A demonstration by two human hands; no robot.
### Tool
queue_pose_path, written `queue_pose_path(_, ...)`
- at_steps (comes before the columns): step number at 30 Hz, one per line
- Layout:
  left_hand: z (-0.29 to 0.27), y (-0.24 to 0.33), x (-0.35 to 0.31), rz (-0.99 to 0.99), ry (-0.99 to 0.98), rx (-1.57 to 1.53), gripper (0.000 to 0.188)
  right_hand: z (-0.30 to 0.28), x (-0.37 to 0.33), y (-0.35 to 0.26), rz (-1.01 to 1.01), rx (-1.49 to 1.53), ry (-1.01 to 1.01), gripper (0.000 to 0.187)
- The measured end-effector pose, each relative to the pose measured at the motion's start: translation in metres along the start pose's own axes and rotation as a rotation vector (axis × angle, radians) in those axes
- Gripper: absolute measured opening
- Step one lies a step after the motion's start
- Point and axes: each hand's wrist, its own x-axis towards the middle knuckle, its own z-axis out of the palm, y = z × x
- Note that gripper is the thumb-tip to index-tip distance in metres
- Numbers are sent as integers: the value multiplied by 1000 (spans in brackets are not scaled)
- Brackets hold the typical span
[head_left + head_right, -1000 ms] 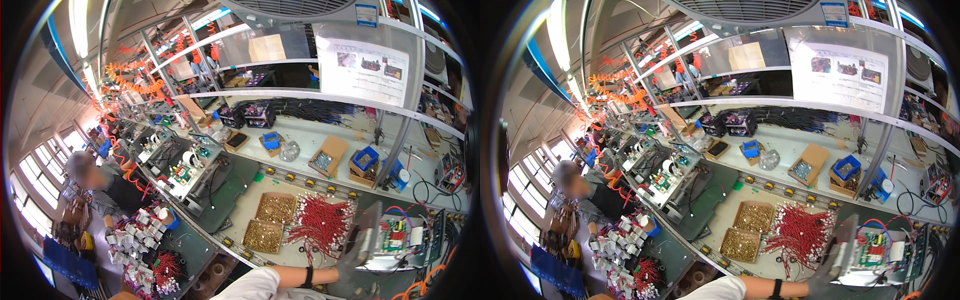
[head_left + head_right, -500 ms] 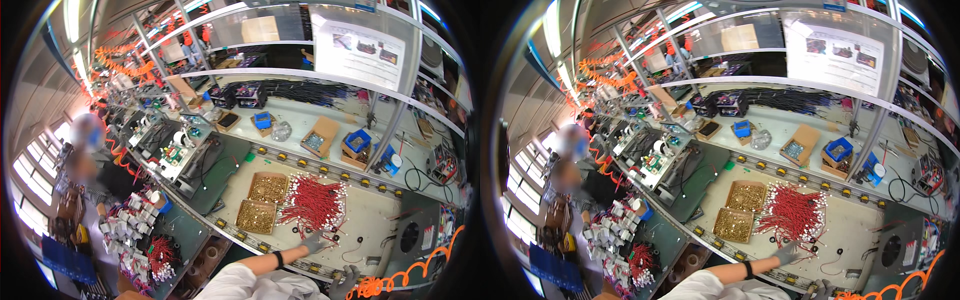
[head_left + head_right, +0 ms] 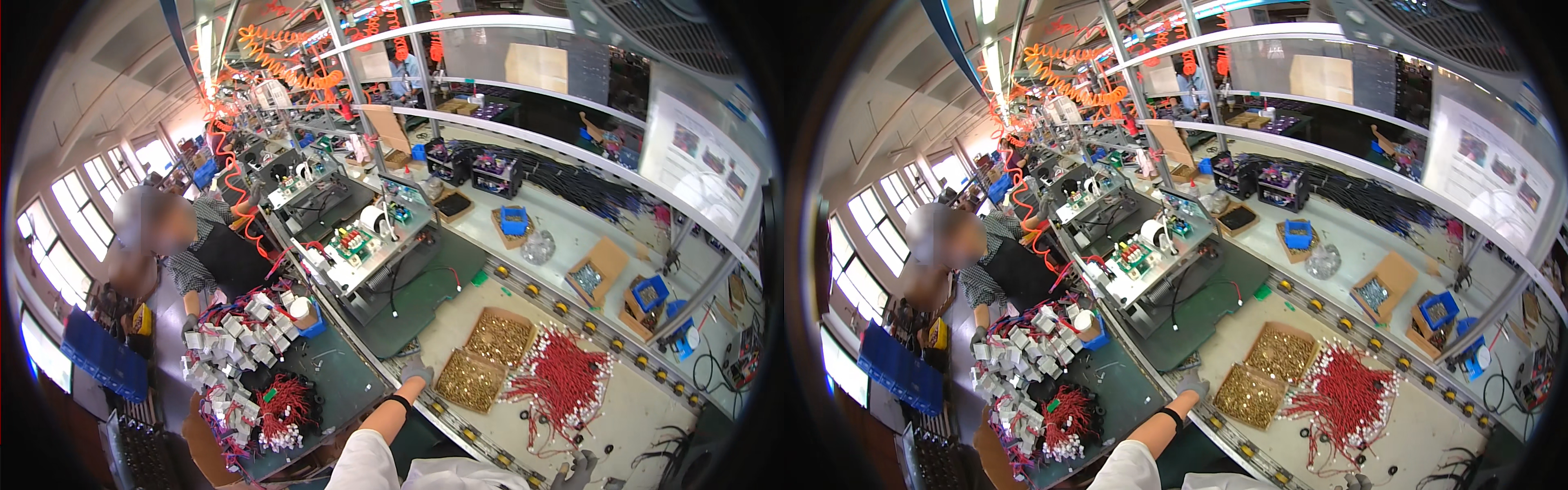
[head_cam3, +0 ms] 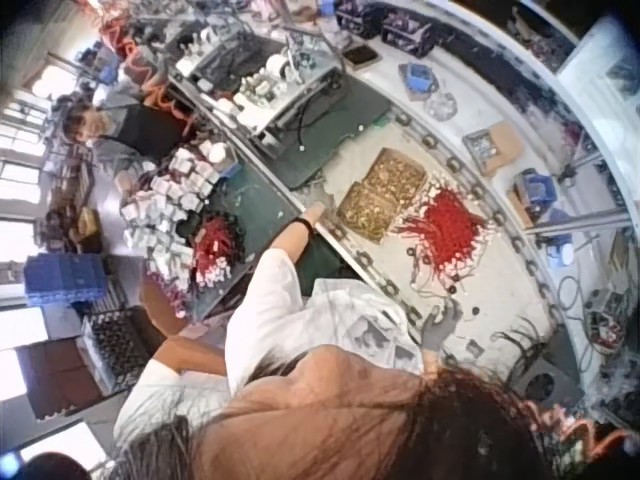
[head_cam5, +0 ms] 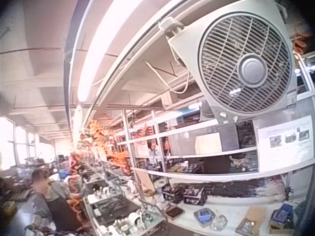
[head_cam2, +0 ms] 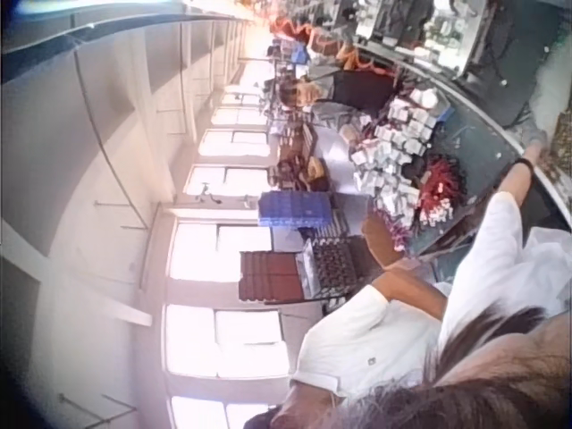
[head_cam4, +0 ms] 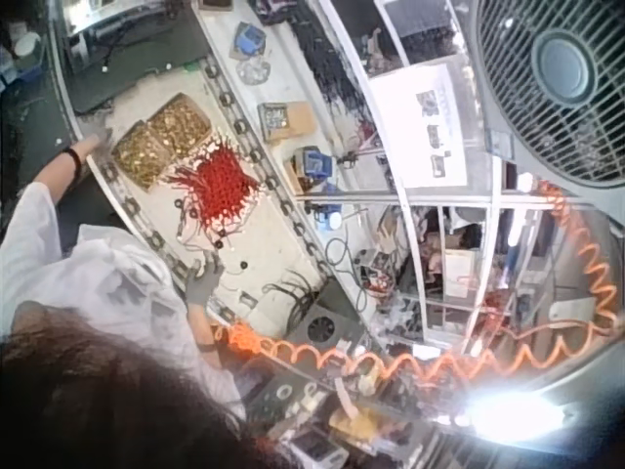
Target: Assembling and connecting internal electrical components of an industrial welding machine on a production line.
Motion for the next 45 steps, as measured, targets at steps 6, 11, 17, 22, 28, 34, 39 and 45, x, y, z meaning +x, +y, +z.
queue_pose_path(6,-41,-39,74,85,216,176,68,57,63,-59,-50,-62,-114,37)
queue_pose_path(11,-58,-48,124,112,176,192,70,84,106,-93,-129,-61,-237,29)
queue_pose_path(17,-73,-45,125,130,76,301,76,110,126,-105,-160,-129,-262,30)
queue_pose_path(22,-73,-40,116,107,41,342,84,130,140,-110,-249,-61,-320,29)
queue_pose_path(28,-53,-32,93,182,-59,275,90,148,144,-120,-229,-91,-405,26)
queue_pose_path(34,-22,-9,34,269,-137,295,86,150,137,-123,-283,-52,-441,26)
queue_pose_path(39,17,5,-8,416,-337,251,72,145,132,-148,-310,-67,-448,27)
queue_pose_path(45,97,26,-60,830,-568,325,68,117,139,-207,-508,218,-306,29)
